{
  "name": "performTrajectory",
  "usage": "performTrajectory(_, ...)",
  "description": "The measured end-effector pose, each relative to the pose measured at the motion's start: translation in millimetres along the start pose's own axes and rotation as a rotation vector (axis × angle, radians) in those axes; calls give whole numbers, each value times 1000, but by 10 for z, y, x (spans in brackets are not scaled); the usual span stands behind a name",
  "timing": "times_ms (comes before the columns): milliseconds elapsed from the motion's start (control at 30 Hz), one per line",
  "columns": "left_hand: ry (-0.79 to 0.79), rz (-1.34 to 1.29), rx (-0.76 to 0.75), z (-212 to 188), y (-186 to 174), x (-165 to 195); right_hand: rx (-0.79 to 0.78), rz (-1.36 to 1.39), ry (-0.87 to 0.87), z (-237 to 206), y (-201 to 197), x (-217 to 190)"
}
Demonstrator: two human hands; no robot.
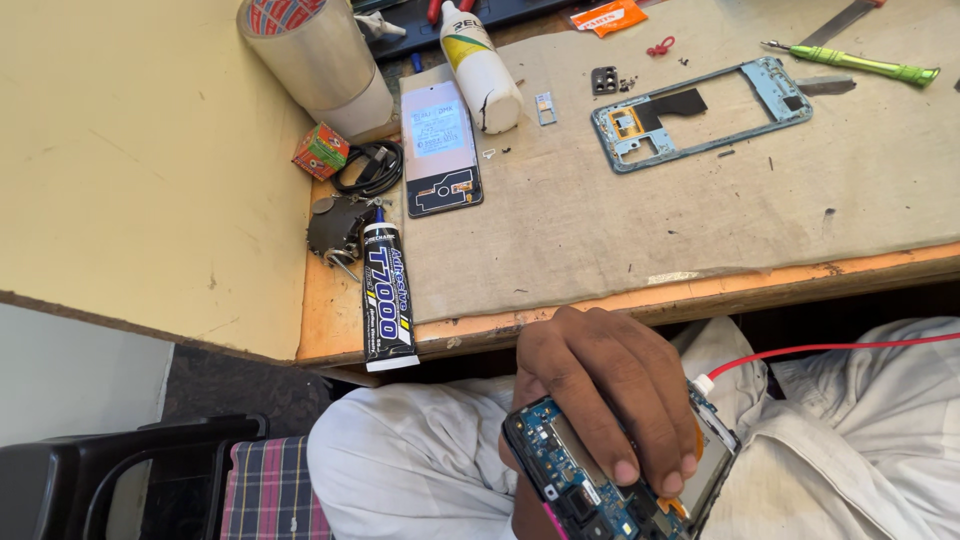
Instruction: The person cleans adhesive residue from a smartphone frame using a small metal tool, then places the frame on the table. They pick up the phone, power it on, and interact with the touchscreen to verify functionality.
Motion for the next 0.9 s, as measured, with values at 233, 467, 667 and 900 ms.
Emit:
performTrajectory(233,-10,20,123,-3,-85,2,24,-246,146,418,398,418)
performTrajectory(467,-405,251,781,-287,-377,-304,115,-2742,626,1036,784,-1197)
performTrajectory(667,-443,222,1124,-443,-481,-407,-186,-2940,784,1618,221,-1565)
performTrajectory(900,-436,221,1272,-456,-629,-310,-612,-2879,669,1618,61,-1147)
Point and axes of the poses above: each hand's wrist, its own z-axis towards the middle knuckle, its own y-axis out of the palm, x = y × z, the point moved 10 cm from there along z, towards the middle knuckle, and after that the axes turned 12 degrees about z, right-handed, at the moved point
